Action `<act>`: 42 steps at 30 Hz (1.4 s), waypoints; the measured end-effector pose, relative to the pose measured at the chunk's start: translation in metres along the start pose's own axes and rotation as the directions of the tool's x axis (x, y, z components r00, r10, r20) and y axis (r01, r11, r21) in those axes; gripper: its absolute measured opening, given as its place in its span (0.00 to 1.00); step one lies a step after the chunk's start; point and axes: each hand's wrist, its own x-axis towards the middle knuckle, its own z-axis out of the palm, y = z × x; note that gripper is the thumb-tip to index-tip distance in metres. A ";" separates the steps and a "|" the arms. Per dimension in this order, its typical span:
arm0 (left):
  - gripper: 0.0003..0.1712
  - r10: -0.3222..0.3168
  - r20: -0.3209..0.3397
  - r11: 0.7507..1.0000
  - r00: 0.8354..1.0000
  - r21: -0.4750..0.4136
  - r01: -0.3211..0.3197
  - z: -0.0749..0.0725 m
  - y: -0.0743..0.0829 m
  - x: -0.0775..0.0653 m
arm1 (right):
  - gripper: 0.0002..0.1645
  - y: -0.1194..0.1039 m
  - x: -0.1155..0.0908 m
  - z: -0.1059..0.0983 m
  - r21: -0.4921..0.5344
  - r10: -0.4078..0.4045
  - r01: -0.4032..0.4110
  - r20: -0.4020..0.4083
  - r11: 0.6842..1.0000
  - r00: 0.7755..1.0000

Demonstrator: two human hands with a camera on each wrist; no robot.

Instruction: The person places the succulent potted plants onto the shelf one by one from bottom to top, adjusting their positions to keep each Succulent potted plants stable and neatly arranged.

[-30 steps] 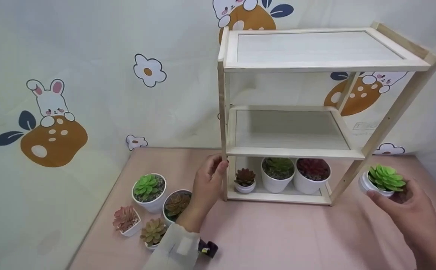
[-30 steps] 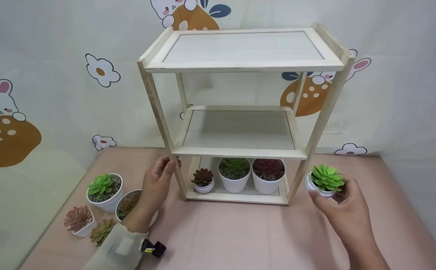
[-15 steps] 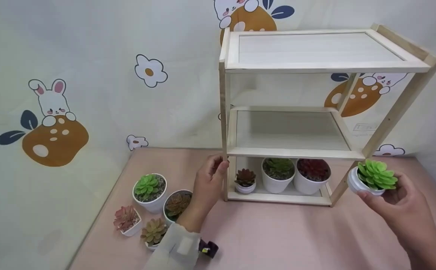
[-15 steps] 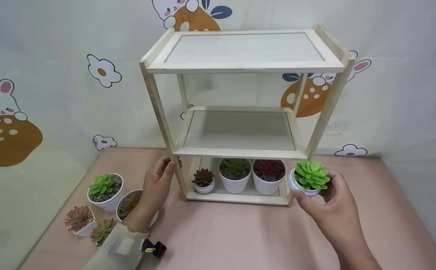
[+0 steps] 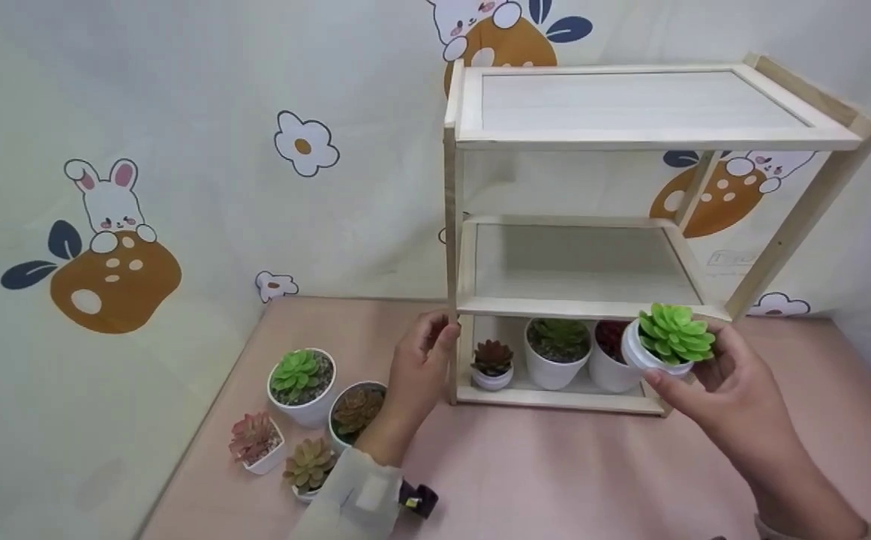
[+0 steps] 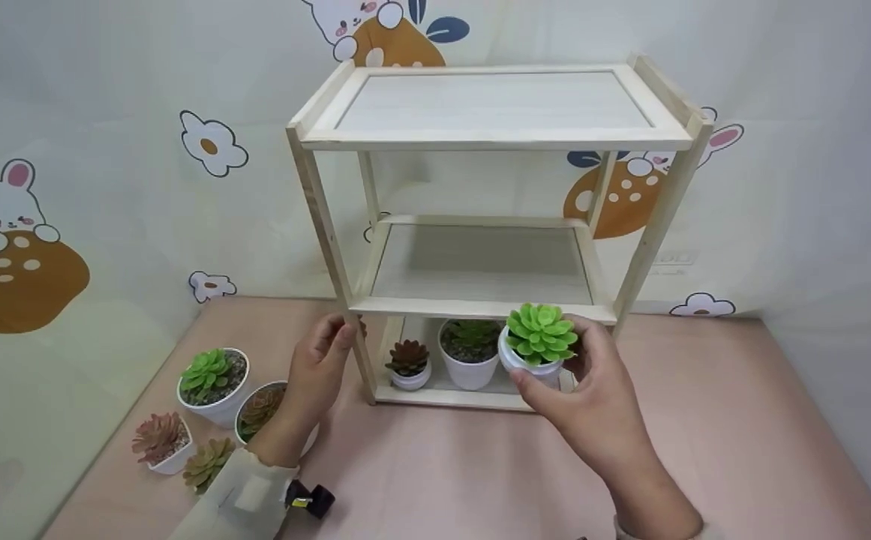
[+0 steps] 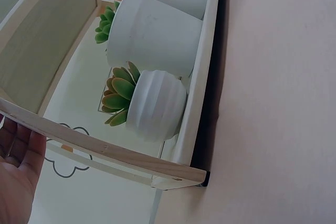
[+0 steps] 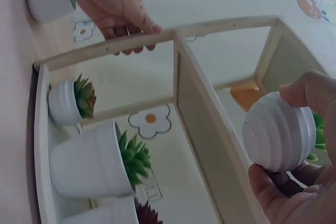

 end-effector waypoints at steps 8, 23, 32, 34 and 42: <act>0.18 -0.003 -0.003 1.000 1.000 0.007 0.003 0.006 -0.031 0.009 | 0.39 -0.011 0.012 0.030 -0.070 0.007 -0.003 0.050 0.998 0.999; 0.22 0.075 -0.004 0.997 0.997 0.014 -0.075 0.008 -0.032 0.011 | 0.39 -0.021 0.030 0.065 -0.054 0.030 -0.024 0.104 0.998 0.994; 0.17 0.044 0.000 0.999 0.999 -0.003 -0.044 0.004 -0.015 0.004 | 0.42 -0.020 0.041 0.082 -0.114 0.067 -0.055 0.101 0.992 0.993; 0.16 0.037 -0.001 0.999 0.999 -0.001 -0.037 0.002 -0.006 0.002 | 0.42 -0.021 0.043 0.085 -0.134 0.070 -0.057 0.095 0.989 0.993; 0.15 0.052 -0.008 0.999 0.999 -0.016 -0.052 0.000 -0.004 0.001 | 0.43 -0.023 0.048 0.093 -0.196 0.071 -0.053 0.088 0.979 0.994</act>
